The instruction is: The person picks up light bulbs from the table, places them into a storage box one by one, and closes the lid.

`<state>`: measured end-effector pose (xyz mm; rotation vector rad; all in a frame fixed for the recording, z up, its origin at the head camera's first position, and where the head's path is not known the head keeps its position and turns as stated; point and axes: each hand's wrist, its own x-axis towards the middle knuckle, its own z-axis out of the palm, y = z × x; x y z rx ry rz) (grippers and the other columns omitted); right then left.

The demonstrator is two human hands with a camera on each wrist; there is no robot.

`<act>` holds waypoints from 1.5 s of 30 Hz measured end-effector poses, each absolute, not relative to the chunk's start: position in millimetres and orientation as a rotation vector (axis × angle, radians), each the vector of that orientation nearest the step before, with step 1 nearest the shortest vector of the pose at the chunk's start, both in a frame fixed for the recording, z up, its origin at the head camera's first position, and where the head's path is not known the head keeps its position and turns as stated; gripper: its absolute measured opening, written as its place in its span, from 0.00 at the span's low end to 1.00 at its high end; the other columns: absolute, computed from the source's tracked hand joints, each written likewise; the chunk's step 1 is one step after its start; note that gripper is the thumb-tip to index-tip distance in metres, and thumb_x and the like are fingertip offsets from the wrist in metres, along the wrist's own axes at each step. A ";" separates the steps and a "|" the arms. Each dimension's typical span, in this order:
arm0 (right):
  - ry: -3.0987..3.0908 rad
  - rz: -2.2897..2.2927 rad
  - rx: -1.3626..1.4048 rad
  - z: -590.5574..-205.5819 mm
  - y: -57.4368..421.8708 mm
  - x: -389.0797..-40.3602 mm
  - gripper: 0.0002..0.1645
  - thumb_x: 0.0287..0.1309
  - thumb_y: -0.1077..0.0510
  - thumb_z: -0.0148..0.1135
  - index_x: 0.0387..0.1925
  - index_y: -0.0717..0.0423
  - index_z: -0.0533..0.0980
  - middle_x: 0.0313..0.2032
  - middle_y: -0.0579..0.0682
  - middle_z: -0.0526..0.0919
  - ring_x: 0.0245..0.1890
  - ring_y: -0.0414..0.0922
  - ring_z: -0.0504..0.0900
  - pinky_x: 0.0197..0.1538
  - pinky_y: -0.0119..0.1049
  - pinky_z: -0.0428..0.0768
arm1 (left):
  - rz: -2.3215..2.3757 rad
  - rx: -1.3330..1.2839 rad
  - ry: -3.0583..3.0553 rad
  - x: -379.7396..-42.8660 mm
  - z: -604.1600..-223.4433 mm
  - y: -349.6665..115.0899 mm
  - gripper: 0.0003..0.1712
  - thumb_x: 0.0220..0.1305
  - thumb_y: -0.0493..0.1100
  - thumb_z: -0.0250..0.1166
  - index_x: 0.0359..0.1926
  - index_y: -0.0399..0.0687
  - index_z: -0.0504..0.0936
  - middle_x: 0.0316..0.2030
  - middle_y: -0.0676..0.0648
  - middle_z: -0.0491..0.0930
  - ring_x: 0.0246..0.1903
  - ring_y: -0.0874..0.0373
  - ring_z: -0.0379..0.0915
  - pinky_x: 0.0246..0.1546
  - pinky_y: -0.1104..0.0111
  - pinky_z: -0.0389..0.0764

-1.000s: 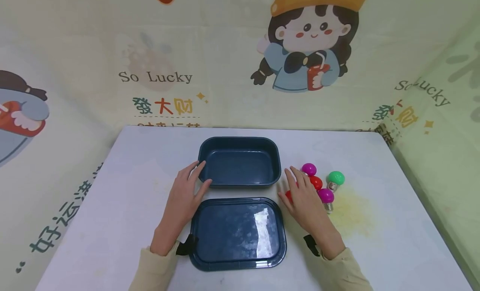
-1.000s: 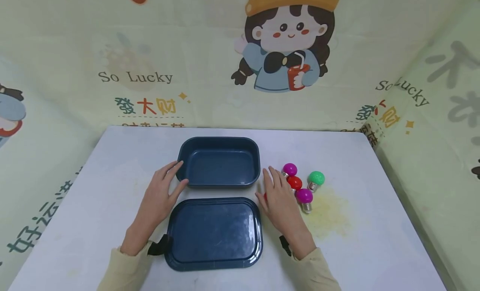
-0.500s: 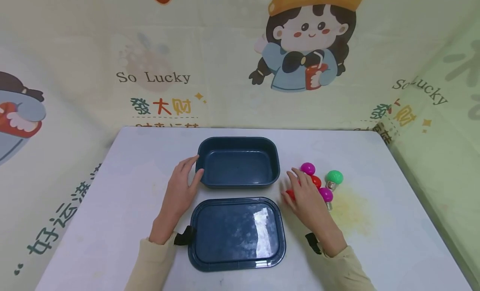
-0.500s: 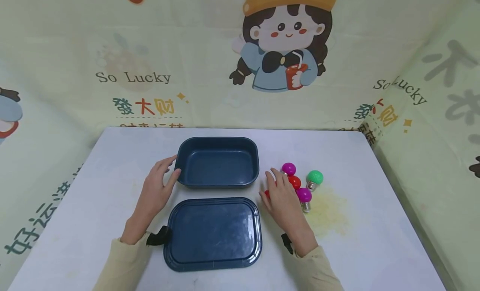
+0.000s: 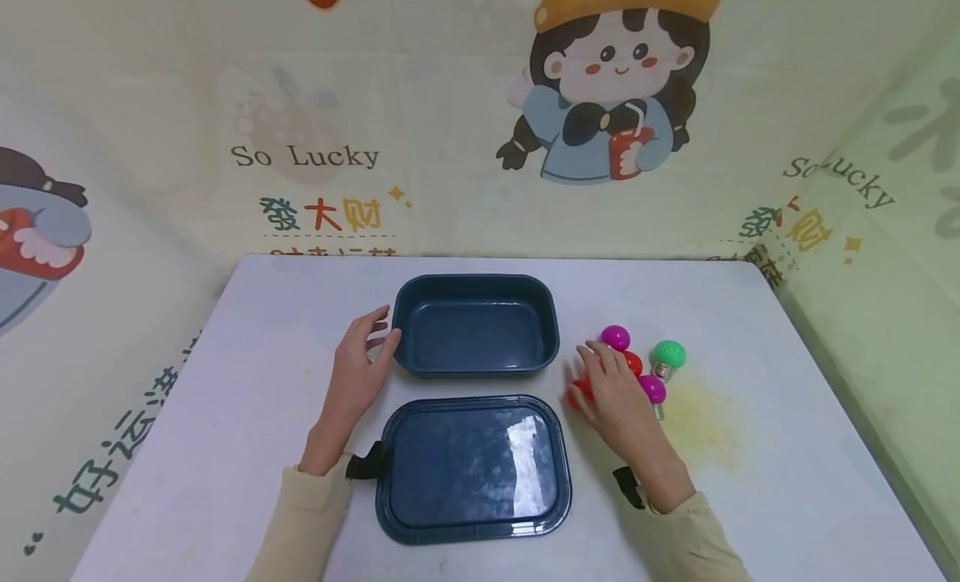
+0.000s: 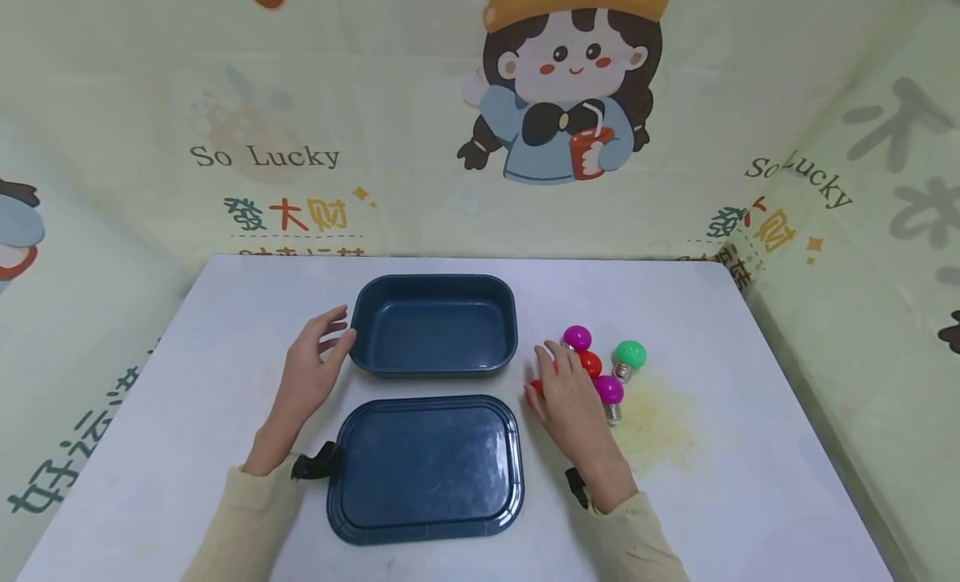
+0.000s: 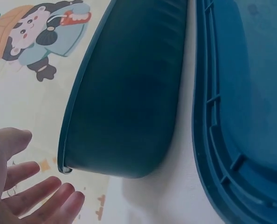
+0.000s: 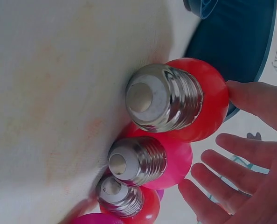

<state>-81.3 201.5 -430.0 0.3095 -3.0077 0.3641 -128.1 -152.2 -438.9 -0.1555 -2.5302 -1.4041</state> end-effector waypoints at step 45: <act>-2.961 0.371 0.484 -434.9 206.6 -68.4 0.33 0.36 0.60 0.84 0.49 0.57 0.82 0.47 0.55 0.80 0.51 0.53 0.77 0.40 0.45 0.86 | -1.845 0.043 -2.493 -132.7 -424.8 -149.0 0.24 0.74 0.37 0.54 0.68 0.37 0.70 0.63 0.34 0.73 0.63 0.44 0.71 0.64 0.50 0.69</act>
